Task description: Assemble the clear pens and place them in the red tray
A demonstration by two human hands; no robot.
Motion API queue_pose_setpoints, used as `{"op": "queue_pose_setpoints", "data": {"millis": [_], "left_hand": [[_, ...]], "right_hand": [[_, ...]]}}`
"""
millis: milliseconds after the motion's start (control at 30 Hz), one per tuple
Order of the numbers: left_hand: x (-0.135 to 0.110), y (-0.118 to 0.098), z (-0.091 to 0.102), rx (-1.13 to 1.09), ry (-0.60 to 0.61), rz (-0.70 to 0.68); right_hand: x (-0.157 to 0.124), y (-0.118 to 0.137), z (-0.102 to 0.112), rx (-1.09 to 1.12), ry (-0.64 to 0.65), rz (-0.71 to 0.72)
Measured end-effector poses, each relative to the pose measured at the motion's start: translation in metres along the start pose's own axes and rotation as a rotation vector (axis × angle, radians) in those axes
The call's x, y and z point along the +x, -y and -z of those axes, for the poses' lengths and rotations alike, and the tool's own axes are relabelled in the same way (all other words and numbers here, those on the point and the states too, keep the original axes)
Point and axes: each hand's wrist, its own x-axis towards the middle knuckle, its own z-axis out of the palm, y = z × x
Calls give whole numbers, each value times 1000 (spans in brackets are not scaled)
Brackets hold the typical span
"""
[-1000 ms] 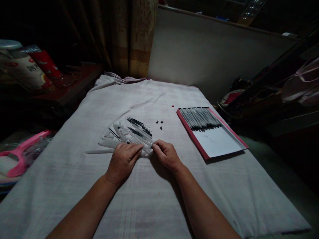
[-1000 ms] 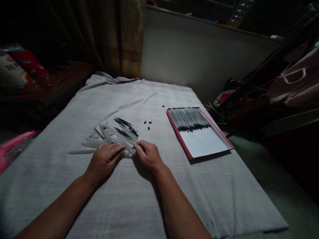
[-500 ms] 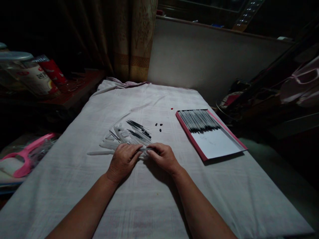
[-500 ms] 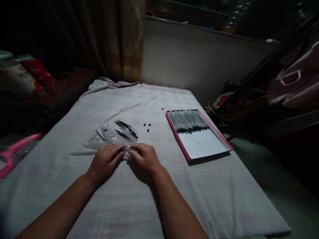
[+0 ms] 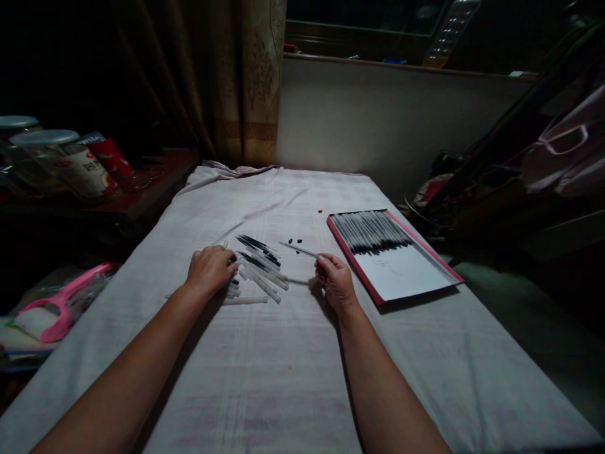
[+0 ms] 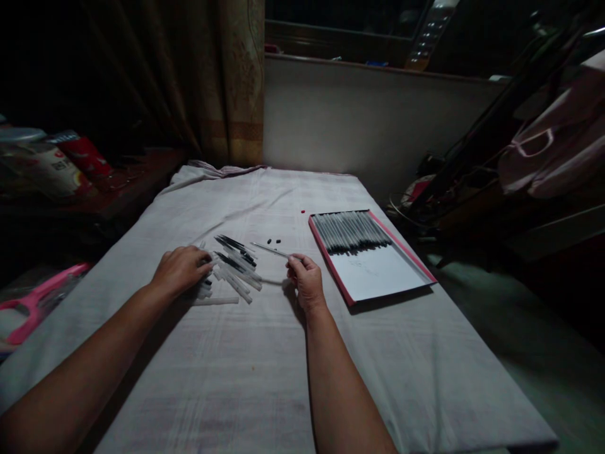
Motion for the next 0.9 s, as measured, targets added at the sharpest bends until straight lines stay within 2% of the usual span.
{"op": "queue_pose_setpoints", "data": {"millis": [133,200,267,333,400,500,667,900], "left_hand": [[7,-5,5,-4,-16,-13],[3,-7,6,-14,-52,-20],[-7,-10,4,-131,-113,-31],[-21,-16,-1,-494,-196,-44],[-35,-25,-9,-846,-217,-64],[-49,-40,-22,-1122,-192,-30],[-55,-51,-33,-1209,-179,29],[-59,-47,-41,-1113,-187,0]], "right_hand": [[-2,2,-2,-31,40,20],[-4,4,-3,-34,47,22],[-6,8,-5,-24,50,18],[-9,11,-7,-8,65,17],[-12,14,-10,12,88,31],[-16,17,-14,37,115,62],[-18,15,-14,11,139,83],[-20,9,-17,-95,187,72]]}}
